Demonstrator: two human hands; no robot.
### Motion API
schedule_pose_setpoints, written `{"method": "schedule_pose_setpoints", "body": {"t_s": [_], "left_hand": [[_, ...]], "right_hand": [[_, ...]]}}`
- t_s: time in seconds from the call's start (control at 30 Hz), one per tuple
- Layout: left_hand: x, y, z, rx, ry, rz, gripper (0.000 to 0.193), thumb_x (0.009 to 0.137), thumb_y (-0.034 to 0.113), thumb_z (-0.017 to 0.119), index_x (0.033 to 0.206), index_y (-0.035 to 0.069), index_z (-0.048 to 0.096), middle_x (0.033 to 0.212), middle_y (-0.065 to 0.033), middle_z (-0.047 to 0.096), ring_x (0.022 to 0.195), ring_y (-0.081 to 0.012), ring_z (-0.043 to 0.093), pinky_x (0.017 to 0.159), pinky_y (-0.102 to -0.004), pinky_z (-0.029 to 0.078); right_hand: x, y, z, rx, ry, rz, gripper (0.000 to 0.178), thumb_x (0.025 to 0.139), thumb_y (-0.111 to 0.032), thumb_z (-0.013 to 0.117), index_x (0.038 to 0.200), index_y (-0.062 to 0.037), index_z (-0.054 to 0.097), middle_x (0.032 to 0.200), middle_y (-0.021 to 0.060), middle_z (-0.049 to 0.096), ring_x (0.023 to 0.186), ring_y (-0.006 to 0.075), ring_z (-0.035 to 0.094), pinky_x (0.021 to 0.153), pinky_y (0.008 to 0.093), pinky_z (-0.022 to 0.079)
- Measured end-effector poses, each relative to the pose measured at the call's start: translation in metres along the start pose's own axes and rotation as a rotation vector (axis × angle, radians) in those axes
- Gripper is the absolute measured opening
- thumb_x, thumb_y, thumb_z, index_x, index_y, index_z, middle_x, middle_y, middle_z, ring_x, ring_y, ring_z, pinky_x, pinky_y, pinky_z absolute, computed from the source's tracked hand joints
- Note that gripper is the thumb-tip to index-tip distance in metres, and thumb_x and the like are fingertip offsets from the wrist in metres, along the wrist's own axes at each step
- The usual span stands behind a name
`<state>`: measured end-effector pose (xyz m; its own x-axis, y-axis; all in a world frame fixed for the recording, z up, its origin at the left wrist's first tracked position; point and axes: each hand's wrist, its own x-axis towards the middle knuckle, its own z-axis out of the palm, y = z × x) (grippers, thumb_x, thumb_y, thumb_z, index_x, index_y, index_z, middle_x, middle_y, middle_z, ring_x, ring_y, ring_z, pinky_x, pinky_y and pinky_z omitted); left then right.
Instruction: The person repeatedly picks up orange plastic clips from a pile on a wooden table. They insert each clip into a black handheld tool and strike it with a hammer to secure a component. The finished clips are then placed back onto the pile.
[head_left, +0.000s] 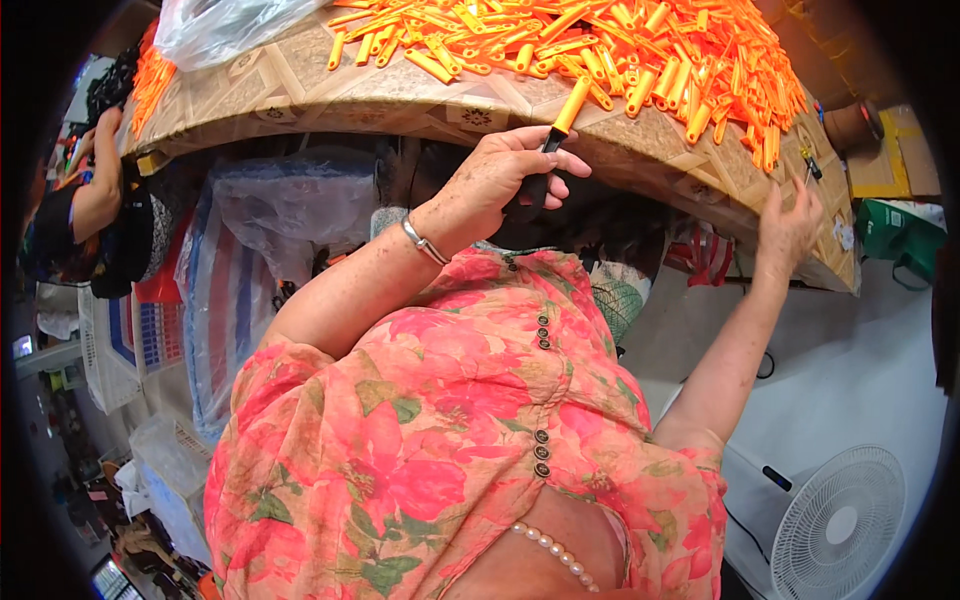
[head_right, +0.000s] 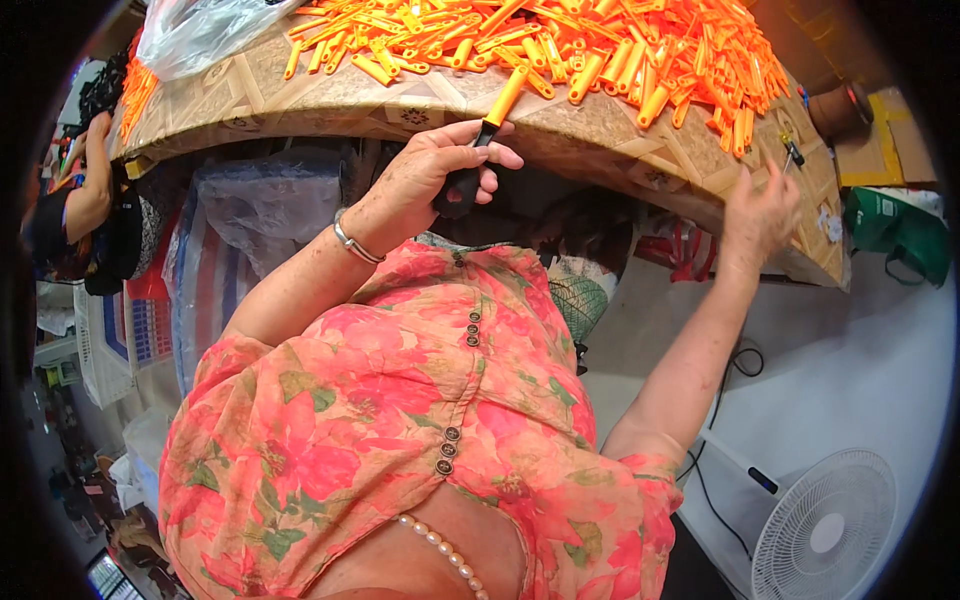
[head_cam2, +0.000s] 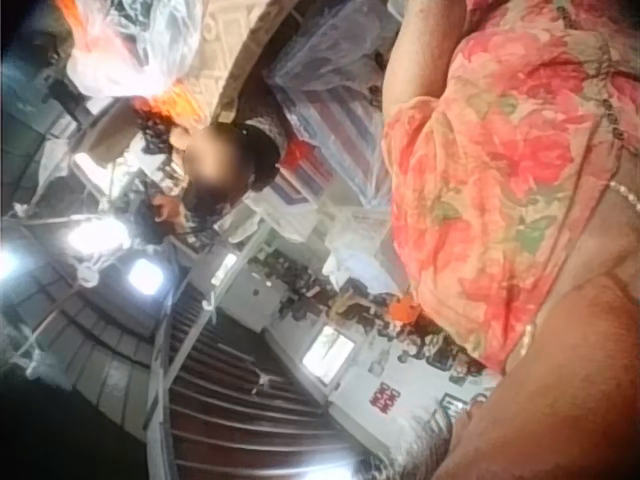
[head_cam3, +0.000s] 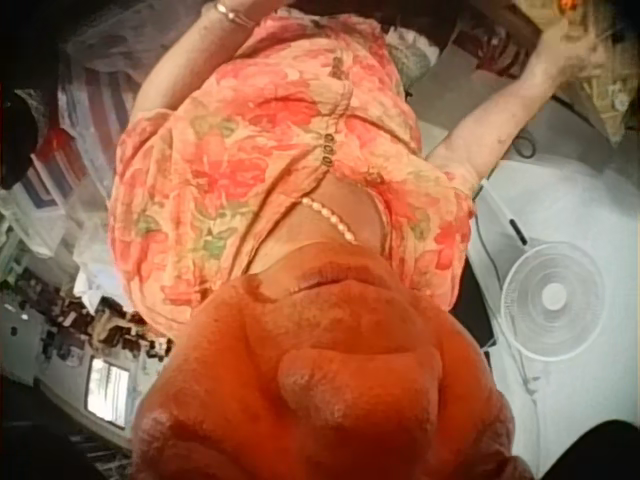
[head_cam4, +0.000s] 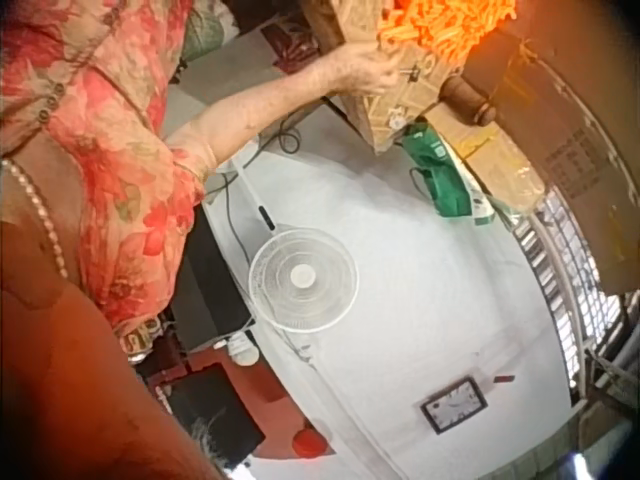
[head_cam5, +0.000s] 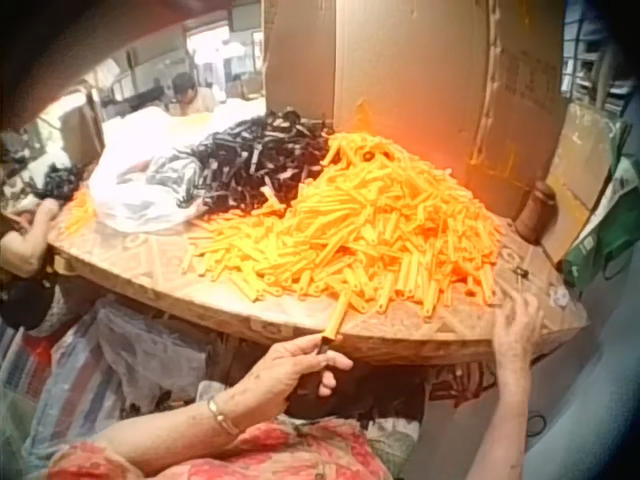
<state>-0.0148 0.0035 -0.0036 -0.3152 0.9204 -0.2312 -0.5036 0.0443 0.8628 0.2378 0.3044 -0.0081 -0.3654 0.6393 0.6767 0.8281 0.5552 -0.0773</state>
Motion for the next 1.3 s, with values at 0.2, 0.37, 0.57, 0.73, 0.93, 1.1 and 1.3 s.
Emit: {"method": "schedule_pose_setpoints", "body": {"t_s": [0.2, 0.37, 0.57, 0.73, 0.93, 1.1, 1.3], "left_hand": [[0.002, -0.004, 0.004, -0.102, 0.052, -0.041, 0.034, 0.097, 0.009, 0.047, 0.128, -0.004, 0.049, 0.106, -0.0108, 0.067, 0.073, -0.0086, 0.060, 0.068, -0.0236, 0.054], [0.003, -0.001, 0.007, -0.106, 0.087, -0.068, 0.032, 0.097, 0.008, 0.046, 0.126, -0.005, 0.049, 0.106, -0.0119, 0.067, 0.073, -0.0090, 0.060, 0.068, -0.0242, 0.055], [0.004, 0.006, 0.014, -0.038, 0.146, -0.088, 0.029, 0.096, 0.009, 0.046, 0.121, -0.005, 0.052, 0.105, -0.0128, 0.068, 0.073, -0.0093, 0.061, 0.069, -0.0243, 0.055], [0.007, 0.008, 0.013, -0.020, 0.183, -0.104, 0.026, 0.096, 0.009, 0.048, 0.117, -0.005, 0.054, 0.103, -0.0130, 0.069, 0.072, -0.0097, 0.062, 0.068, -0.0249, 0.055], [0.011, 0.007, 0.010, -0.062, 0.177, -0.116, 0.025, 0.095, 0.009, 0.048, 0.115, -0.005, 0.055, 0.103, -0.0136, 0.069, 0.071, -0.0108, 0.063, 0.068, -0.0259, 0.056], [0.012, 0.009, 0.008, -0.073, 0.217, -0.121, 0.025, 0.095, 0.008, 0.048, 0.113, -0.005, 0.057, 0.102, -0.0144, 0.069, 0.072, -0.0123, 0.064, 0.068, -0.0268, 0.057], [0.015, 0.007, 0.008, -0.135, 0.222, -0.138, 0.024, 0.093, 0.005, 0.044, 0.113, -0.007, 0.052, 0.104, -0.0187, 0.068, 0.081, -0.0189, 0.066, 0.069, -0.0310, 0.058]], "right_hand": [[0.006, 0.043, 0.008, -0.027, -0.216, 0.169, 0.045, 0.085, -0.036, 0.063, 0.122, -0.0109, 0.061, 0.117, 0.0206, 0.059, 0.107, 0.0379, 0.058, 0.090, 0.0461, 0.046], [0.024, 0.072, 0.015, 0.003, -0.408, 0.238, 0.046, 0.084, -0.023, 0.054, 0.125, -0.0035, 0.056, 0.107, 0.0282, 0.063, 0.103, 0.0422, 0.060, 0.090, 0.0486, 0.046], [0.003, 0.062, 0.009, 0.572, -0.293, 0.272, 0.047, 0.090, -0.019, 0.053, 0.133, -0.0008, 0.049, 0.090, 0.0156, 0.063, 0.075, 0.0252, 0.061, 0.066, 0.0370, 0.050], [-0.043, -0.059, -0.063, 1.274, -0.570, 0.403, 0.038, 0.096, -0.011, 0.053, 0.133, -0.0060, 0.050, 0.086, -0.0020, 0.053, 0.063, 0.0016, 0.044, 0.049, 0.0164, 0.038], [-0.089, -0.129, -0.092, 1.090, -0.816, 0.068, 0.046, 0.097, -0.007, 0.049, 0.143, -0.0108, 0.044, 0.113, 0.0061, 0.057, 0.096, 0.0111, 0.051, 0.082, 0.0249, 0.041], [-0.092, -0.141, -0.085, 1.008, -0.768, -0.107, 0.047, 0.100, -0.009, 0.047, 0.145, -0.0186, 0.044, 0.072, -0.0053, 0.045, 0.061, 0.0035, 0.033, 0.055, 0.0184, 0.033], [-0.086, -0.151, -0.091, 1.070, -0.786, -0.036, 0.044, 0.098, -0.005, 0.047, 0.141, -0.0146, 0.048, 0.128, 0.0148, 0.061, 0.114, 0.0248, 0.062, 0.091, 0.0325, 0.048]]}}
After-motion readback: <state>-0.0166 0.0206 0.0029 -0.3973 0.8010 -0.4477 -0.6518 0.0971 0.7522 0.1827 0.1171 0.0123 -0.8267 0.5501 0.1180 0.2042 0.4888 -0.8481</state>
